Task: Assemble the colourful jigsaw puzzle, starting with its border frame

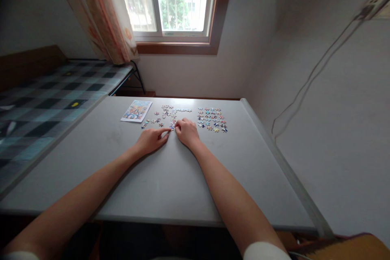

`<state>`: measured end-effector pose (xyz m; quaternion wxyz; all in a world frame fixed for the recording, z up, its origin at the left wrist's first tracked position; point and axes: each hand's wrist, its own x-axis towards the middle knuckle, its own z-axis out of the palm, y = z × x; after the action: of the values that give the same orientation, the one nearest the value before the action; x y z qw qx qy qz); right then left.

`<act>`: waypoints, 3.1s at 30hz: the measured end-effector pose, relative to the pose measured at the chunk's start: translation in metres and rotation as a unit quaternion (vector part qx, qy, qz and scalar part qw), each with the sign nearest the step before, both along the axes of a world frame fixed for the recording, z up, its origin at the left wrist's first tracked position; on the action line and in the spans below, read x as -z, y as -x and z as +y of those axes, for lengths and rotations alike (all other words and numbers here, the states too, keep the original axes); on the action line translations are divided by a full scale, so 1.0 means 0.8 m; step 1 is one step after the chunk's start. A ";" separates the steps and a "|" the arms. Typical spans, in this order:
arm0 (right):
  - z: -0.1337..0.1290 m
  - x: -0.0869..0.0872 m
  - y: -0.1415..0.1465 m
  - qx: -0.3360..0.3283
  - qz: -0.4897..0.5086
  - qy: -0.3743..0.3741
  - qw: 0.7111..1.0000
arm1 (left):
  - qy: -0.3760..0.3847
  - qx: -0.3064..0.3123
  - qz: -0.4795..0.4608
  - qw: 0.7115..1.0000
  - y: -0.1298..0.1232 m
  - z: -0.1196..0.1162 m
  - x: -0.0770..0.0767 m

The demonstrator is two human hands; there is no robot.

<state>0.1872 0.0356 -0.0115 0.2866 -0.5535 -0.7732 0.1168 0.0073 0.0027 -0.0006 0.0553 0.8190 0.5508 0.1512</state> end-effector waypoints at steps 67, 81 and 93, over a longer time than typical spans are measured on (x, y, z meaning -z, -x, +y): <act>-0.001 -0.002 0.000 -0.001 -0.022 0.013 1.000 | -0.004 0.001 0.008 1.000 0.000 0.001 0.002; -0.001 -0.003 0.000 -0.003 -0.018 0.018 1.000 | 0.000 0.003 0.003 1.000 -0.001 -0.001 -0.003; -0.001 -0.002 -0.001 -0.004 -0.017 0.011 1.000 | -0.004 0.007 0.002 1.000 0.000 0.000 0.000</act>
<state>0.1879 0.0347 -0.0097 0.2666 -0.5557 -0.7788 0.1167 0.0073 0.0024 -0.0008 0.0519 0.8236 0.5441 0.1514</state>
